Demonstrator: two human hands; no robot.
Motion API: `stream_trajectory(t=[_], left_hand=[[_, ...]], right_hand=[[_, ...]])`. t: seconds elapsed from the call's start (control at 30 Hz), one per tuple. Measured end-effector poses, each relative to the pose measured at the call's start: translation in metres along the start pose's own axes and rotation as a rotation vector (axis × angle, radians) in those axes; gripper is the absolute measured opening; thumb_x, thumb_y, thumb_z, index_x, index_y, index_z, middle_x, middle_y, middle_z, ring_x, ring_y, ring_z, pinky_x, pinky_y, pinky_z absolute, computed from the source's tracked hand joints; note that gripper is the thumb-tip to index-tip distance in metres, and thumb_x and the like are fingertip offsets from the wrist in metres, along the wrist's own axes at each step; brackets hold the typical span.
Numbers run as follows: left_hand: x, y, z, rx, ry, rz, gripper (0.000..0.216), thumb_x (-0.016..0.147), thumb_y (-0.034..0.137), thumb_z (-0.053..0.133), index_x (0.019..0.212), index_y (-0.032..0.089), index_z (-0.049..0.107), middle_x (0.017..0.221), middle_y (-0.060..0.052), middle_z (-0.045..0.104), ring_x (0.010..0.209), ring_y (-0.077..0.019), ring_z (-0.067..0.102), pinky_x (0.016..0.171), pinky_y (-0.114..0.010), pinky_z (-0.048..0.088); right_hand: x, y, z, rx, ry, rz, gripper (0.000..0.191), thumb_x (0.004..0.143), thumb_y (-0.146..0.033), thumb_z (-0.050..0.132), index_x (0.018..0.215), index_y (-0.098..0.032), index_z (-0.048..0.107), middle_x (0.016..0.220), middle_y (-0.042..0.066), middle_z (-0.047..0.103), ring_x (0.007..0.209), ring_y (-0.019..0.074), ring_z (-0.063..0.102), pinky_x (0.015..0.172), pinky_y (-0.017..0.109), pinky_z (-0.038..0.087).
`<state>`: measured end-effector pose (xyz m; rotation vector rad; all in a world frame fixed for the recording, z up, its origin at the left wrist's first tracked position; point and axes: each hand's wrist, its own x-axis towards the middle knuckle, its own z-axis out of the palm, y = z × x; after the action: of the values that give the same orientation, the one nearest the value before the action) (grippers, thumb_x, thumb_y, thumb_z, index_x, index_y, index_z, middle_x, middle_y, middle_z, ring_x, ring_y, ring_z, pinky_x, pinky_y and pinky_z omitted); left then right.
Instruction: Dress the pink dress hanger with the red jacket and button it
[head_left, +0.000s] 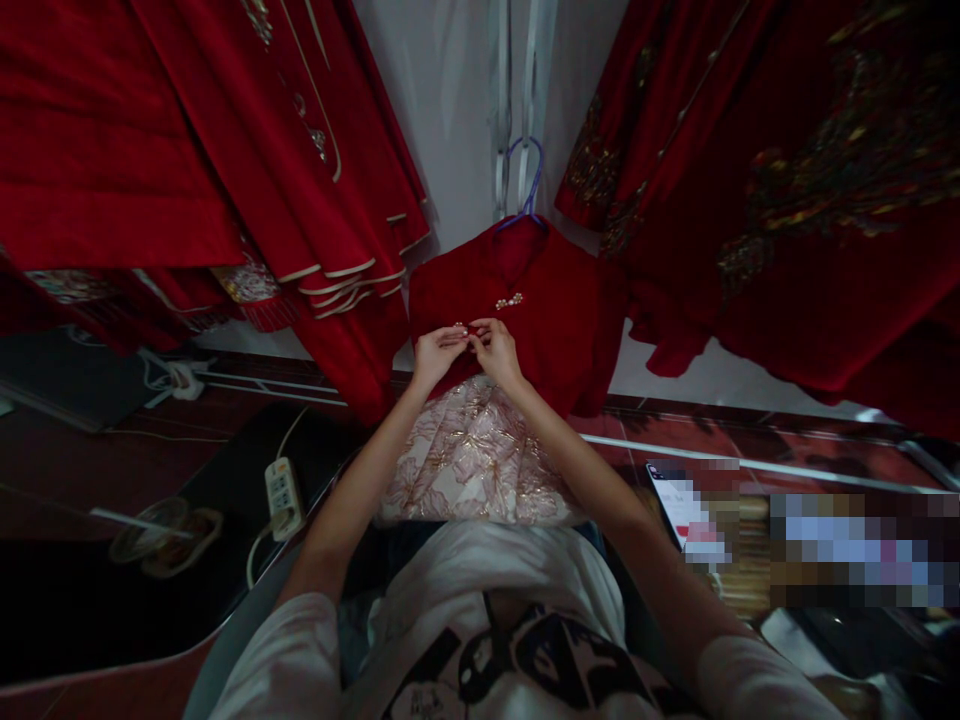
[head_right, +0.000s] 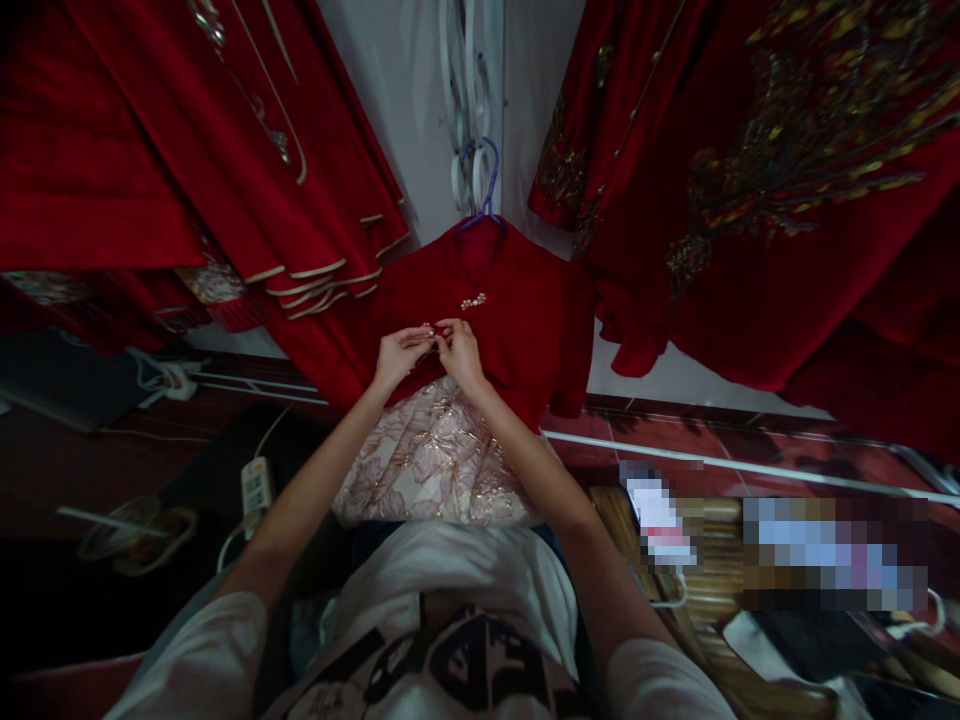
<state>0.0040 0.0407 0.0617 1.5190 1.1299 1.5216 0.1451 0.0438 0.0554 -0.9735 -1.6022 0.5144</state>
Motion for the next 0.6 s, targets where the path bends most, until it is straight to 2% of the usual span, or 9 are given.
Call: stream_trajectory(t=[0.33,0.6], left_hand=[[0.000,0.005,-0.001,0.125,0.030,0.075,0.020,0.067,0.025,0.072,0.085,0.016,0.073,0.085,-0.006,0.074,0.074,-0.0162,0.069,0.080,-0.033,0.056],[0.001,0.023,-0.010,0.316,-0.058,0.167,0.017,0.069,0.027,0.071,0.082,0.016,0.073,0.075,-0.005,0.072,0.067,-0.0165,0.068,0.070,-0.030,0.056]], right_hand=[[-0.003,0.002,0.004,0.081,0.067,0.003,0.019,0.086,-0.023,0.053,0.104,-0.017,0.057,0.101,0.008,0.056,0.084,0.0143,0.057,0.075,0.030,0.055],[-0.002,-0.005,0.003,0.022,0.098,0.008,0.018,0.085,-0.020,0.053,0.101,-0.016,0.058,0.099,0.009,0.057,0.081,0.0143,0.058,0.076,0.030,0.054]])
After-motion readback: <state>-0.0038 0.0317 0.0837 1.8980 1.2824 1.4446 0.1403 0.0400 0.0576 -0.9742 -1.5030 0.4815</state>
